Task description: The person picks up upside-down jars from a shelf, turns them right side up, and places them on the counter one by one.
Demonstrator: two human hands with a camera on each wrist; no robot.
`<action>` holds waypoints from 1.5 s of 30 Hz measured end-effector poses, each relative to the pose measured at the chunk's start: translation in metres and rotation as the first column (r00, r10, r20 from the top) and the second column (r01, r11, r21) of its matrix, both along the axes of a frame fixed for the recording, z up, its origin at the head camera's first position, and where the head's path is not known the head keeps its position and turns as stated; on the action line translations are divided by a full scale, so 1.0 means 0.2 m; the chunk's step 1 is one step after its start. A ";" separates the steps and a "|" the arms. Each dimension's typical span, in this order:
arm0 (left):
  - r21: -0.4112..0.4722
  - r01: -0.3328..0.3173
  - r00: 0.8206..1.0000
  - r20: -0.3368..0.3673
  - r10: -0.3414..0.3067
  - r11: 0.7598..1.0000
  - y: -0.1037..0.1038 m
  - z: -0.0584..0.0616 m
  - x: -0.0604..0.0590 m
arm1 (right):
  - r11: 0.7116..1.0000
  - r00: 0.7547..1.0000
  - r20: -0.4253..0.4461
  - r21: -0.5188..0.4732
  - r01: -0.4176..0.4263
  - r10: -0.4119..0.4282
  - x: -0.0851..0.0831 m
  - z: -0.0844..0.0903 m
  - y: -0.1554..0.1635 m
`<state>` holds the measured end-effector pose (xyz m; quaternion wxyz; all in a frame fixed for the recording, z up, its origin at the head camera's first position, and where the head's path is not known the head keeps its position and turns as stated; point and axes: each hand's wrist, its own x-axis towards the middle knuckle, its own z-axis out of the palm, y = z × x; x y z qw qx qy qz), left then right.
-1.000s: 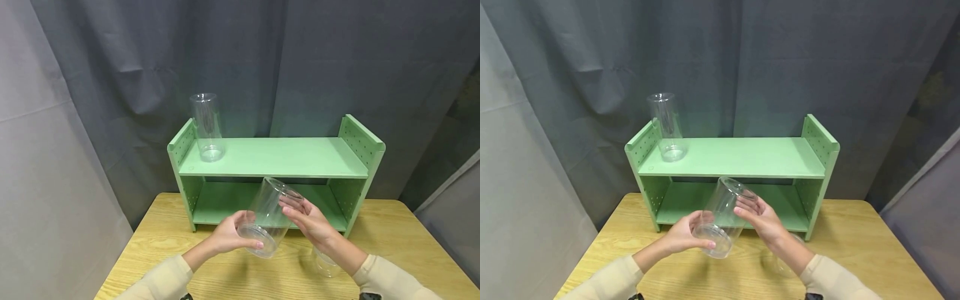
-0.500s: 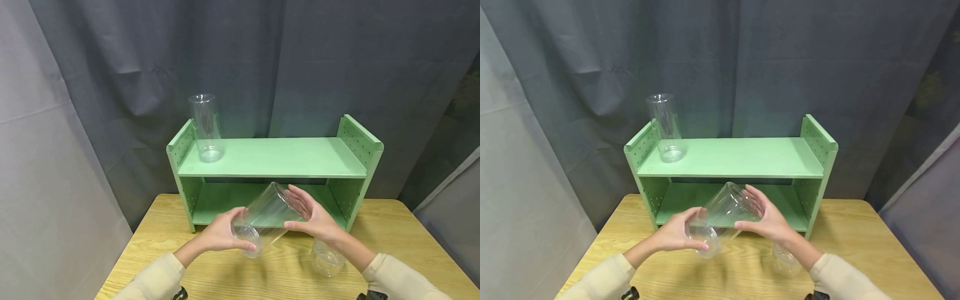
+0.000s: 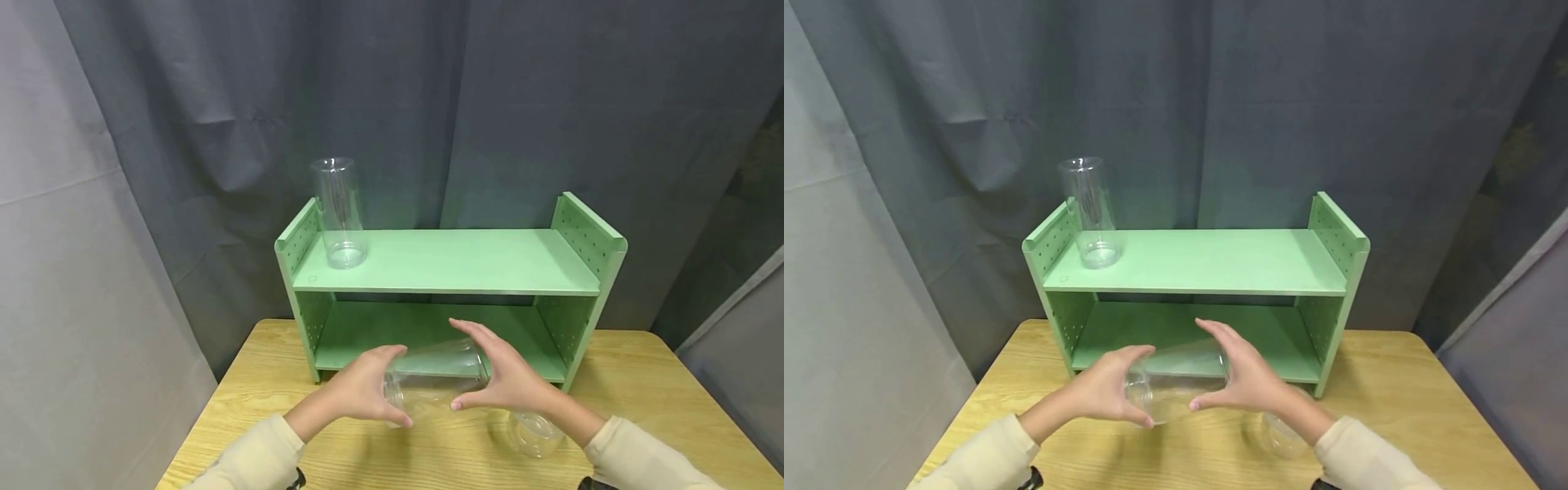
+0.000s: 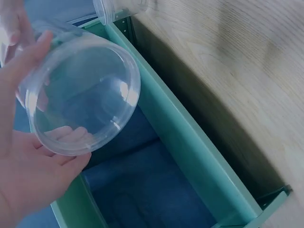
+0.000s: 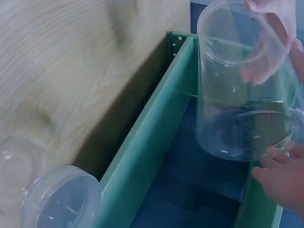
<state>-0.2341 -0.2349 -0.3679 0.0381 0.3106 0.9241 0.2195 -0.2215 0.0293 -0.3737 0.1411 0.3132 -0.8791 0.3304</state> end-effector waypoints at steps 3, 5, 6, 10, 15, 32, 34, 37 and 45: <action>-0.061 -0.006 0.998 -0.064 0.002 0.998 0.01 0.00 0.01 | 0.994 1.000 0.004 0.111 0.008 -0.009 0.01 -0.01 -0.02; -0.100 -0.011 0.994 -0.107 0.000 0.995 0.02 -0.01 0.02 | 0.983 1.000 0.003 0.183 0.030 -0.031 0.02 -0.02 -0.04; -0.121 -0.013 0.992 -0.129 -0.002 0.993 0.02 -0.01 0.02 | 0.976 0.999 0.003 0.214 0.039 -0.040 0.02 -0.02 -0.04; -0.184 -0.015 0.983 -0.182 -0.019 0.983 0.04 -0.01 0.03 | 0.944 0.998 -0.039 0.322 0.066 -0.057 0.03 -0.03 -0.08; -0.261 -0.014 0.966 -0.251 -0.054 0.965 0.05 -0.01 0.04 | 0.908 0.995 -0.080 0.409 0.092 -0.064 0.05 -0.04 -0.14; -0.180 0.011 0.964 -0.258 -0.059 0.984 0.00 -0.02 0.08 | 0.931 0.993 -0.021 0.344 0.118 -0.119 0.08 -0.14 -0.18; -0.116 -0.002 0.965 -0.260 -0.028 0.993 -0.04 -0.02 0.07 | 0.950 0.991 0.044 0.294 0.105 -0.123 0.07 -0.18 -0.16; -0.024 -0.055 0.968 -0.247 0.048 0.998 -0.11 -0.02 0.05 | 0.973 0.989 0.087 0.208 0.097 -0.118 0.06 -0.27 -0.13; 0.156 -0.265 0.948 -0.136 0.286 0.952 -0.31 0.01 0.00 | 0.974 0.973 0.048 0.019 0.226 -0.226 0.06 -0.49 -0.08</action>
